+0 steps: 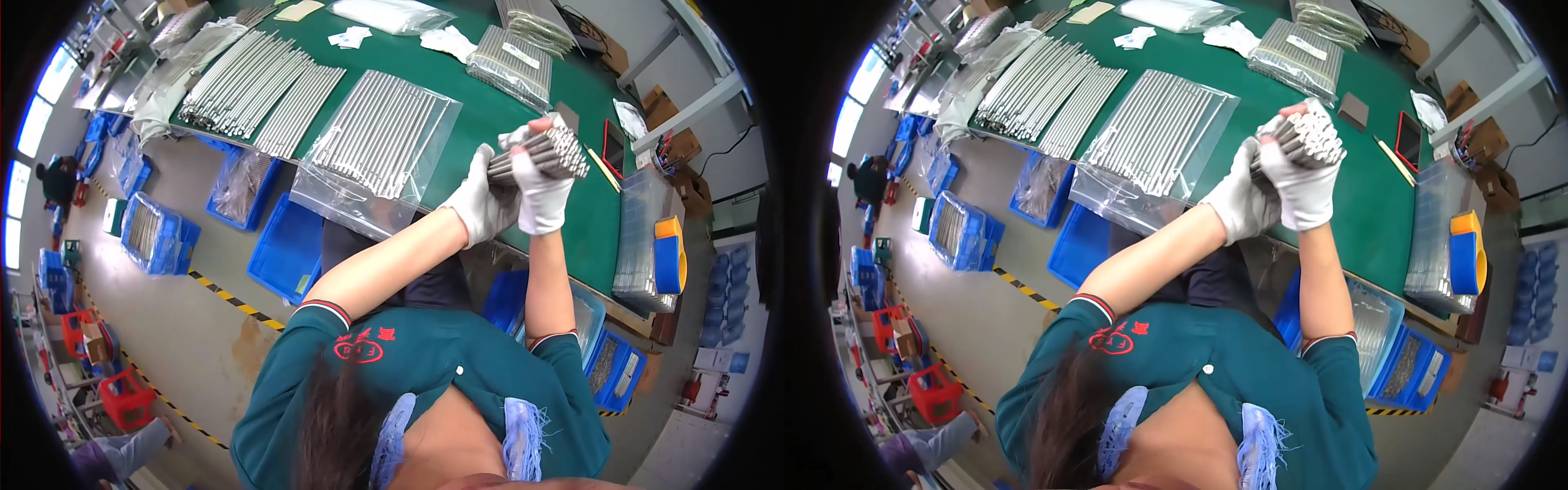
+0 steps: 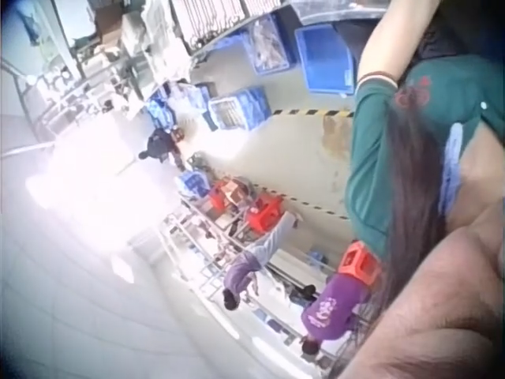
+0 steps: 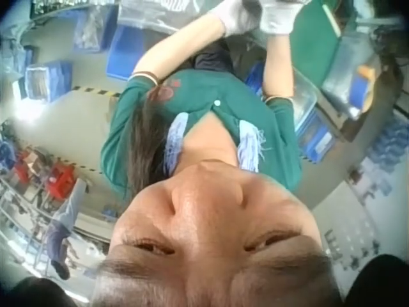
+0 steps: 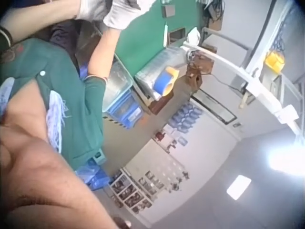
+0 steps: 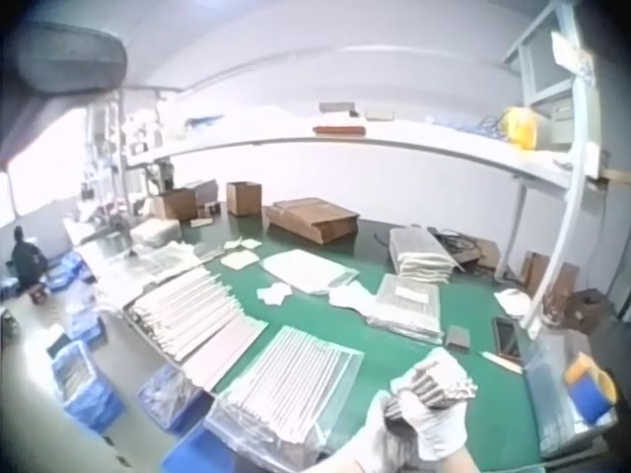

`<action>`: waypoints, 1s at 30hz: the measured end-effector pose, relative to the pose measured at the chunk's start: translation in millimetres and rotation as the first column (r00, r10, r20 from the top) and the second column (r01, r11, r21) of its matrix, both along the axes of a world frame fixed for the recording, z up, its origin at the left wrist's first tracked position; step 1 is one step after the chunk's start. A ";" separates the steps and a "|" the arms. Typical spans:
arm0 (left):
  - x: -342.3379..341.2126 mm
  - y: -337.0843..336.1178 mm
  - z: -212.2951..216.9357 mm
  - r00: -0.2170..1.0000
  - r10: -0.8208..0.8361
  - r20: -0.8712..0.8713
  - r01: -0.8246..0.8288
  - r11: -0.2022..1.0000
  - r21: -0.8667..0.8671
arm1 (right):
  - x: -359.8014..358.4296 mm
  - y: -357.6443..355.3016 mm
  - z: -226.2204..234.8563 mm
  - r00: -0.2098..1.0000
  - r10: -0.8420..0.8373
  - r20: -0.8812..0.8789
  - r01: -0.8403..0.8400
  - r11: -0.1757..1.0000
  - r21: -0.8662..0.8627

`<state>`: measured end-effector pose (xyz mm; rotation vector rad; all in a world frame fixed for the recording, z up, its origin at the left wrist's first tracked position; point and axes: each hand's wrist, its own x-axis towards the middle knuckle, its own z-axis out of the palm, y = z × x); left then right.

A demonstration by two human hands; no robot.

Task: Gathering bundles of metal rods and placing them into individual plastic bags.

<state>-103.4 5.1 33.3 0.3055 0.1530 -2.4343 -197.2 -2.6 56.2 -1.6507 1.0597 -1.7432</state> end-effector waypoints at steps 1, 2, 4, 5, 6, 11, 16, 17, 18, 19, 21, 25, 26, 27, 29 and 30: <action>2.5 2.3 0.1 0.994 -0.084 0.066 0.084 0.996 0.000 | 2.2 -0.9 6.3 0.972 0.089 0.217 -0.098 0.995 0.028; 10.0 2.3 -0.7 0.932 -0.148 0.330 0.188 0.978 -0.094 | -1.7 -4.6 6.8 0.956 0.097 0.277 -0.118 0.991 0.060; 39.2 -1.0 7.1 0.774 -0.159 0.613 0.457 0.810 -0.368 | -4.1 -7.0 10.8 0.952 0.109 0.287 -0.132 0.989 0.062; 49.7 0.0 16.1 0.645 0.148 0.750 0.482 0.682 -0.550 | -6.0 -8.2 12.6 0.948 0.121 0.296 -0.146 0.987 0.065; 48.2 -1.0 8.4 0.484 0.551 0.680 0.392 0.558 -0.731 | -4.1 -10.2 13.5 0.961 0.094 0.259 -0.124 0.987 0.101; 31.0 -38.3 -2.1 0.258 0.962 0.090 0.546 -0.068 -0.835 | 1.9 -22.0 19.2 0.952 0.146 0.268 -0.198 0.963 0.181; -5.5 -61.5 -44.5 0.458 0.828 0.323 0.277 0.213 -0.937 | 3.5 -24.4 23.1 0.973 0.140 0.186 -0.173 0.969 0.177; -10.0 -65.0 -49.1 0.450 0.840 0.303 0.296 0.180 -0.938 | 4.7 -27.1 23.1 0.981 0.078 0.178 -0.102 0.987 0.127; -10.3 -65.0 -45.1 0.455 0.837 0.304 0.298 0.179 -0.938 | 3.4 -28.9 21.0 0.977 0.051 0.209 -0.084 0.985 0.148; -7.3 -64.2 -36.4 0.418 0.862 0.286 0.386 0.116 -0.915 | 4.6 -29.0 21.2 0.977 0.050 0.209 -0.083 0.985 0.149; -1.3 -64.3 -26.2 0.378 0.888 0.260 0.472 0.057 -0.880 | 8.6 -28.4 23.0 0.965 0.079 0.250 -0.102 0.991 0.083; 4.7 -68.6 -22.8 0.519 0.805 0.288 0.487 -0.001 -0.874 | 2.9 -32.2 17.8 0.954 0.129 0.270 -0.181 0.967 0.178; 3.8 -70.5 -24.4 0.506 0.834 0.219 0.504 -0.080 -0.860 | -0.4 -34.3 15.8 0.977 0.083 0.194 -0.127 0.965 0.228; 3.1 -71.8 -27.3 0.493 0.857 0.148 0.522 -0.156 -0.838 | 1.0 -35.5 13.7 0.977 0.085 0.195 -0.129 0.965 0.227; 2.0 -72.1 -32.8 0.491 0.867 0.090 0.507 -0.200 -0.839 | 5.4 -36.1 10.2 0.952 0.100 0.290 -0.140 0.983 0.120; 3.8 -69.6 -27.7 0.490 0.871 0.034 0.491 -0.245 -0.836 | 4.8 -35.2 10.0 0.973 0.038 0.227 -0.075 0.985 0.158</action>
